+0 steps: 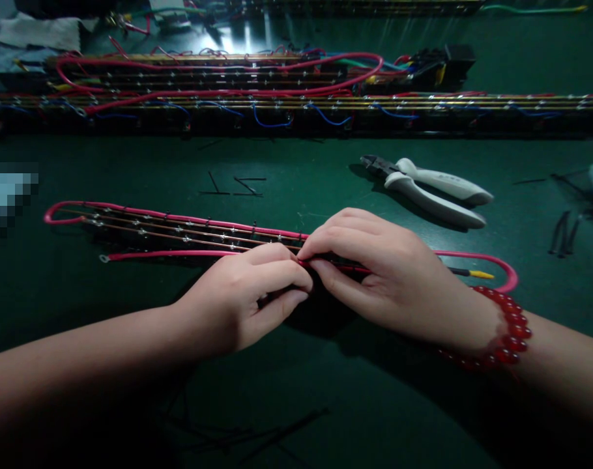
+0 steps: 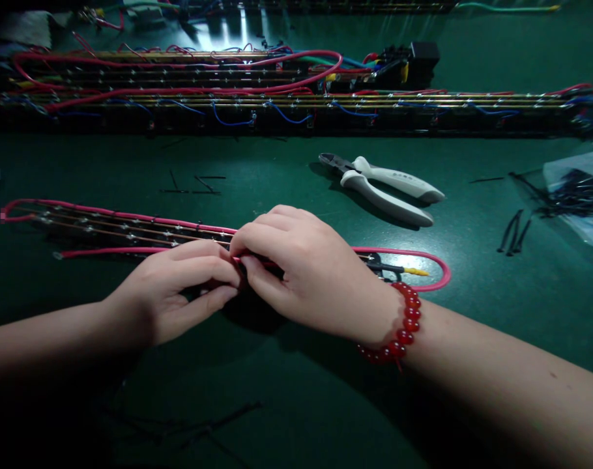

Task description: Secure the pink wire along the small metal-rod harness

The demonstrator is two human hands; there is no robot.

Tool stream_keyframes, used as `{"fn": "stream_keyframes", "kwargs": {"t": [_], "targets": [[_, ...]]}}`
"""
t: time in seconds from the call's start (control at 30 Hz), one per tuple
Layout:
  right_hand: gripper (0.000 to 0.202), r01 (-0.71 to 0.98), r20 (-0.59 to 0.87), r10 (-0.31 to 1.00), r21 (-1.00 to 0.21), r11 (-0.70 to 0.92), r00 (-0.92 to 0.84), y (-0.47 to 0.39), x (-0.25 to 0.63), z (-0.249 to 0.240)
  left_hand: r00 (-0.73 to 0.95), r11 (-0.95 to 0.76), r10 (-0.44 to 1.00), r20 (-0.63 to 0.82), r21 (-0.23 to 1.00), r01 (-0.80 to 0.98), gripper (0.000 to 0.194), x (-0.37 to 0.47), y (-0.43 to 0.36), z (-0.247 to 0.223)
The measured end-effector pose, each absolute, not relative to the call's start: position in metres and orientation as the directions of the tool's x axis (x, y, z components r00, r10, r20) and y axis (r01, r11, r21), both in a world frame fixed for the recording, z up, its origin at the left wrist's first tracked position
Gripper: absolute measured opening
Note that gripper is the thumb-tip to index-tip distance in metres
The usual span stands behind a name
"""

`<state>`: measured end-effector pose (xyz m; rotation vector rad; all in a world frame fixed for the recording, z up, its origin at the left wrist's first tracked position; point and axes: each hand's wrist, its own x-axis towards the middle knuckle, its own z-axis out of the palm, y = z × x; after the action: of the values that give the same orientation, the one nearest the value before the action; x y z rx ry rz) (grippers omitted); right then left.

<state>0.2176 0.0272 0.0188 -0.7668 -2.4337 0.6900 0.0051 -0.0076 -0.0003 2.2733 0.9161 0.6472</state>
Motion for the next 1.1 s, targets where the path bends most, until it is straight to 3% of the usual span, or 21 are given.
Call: {"fn": "stream_keyframes", "kwargs": {"t": [0.77,0.87,0.97,1.1], "targets": [[0.013,0.388,0.263,0.663,-0.639,0.664,-0.701,0.028,0.219,0.023,0.567,-0.506,0.802,0.19,0.72,0.475,0.013,0.008,-0.013,0.005],[0.014,0.382,0.258,0.656,-0.642,0.664,-0.709,0.027,0.219,0.023,0.502,-0.4,0.855,0.127,0.778,0.484,0.01,0.01,-0.013,0.004],[0.015,0.373,0.273,0.653,-0.641,0.671,-0.706,0.026,0.218,0.022,0.414,-0.186,0.91,-0.007,0.887,0.423,0.002,0.013,-0.014,0.002],[0.016,0.386,0.28,0.664,-0.634,0.67,-0.693,0.026,0.217,0.021,0.302,0.023,0.947,-0.112,0.958,0.284,0.019,0.015,-0.016,-0.001]]}}
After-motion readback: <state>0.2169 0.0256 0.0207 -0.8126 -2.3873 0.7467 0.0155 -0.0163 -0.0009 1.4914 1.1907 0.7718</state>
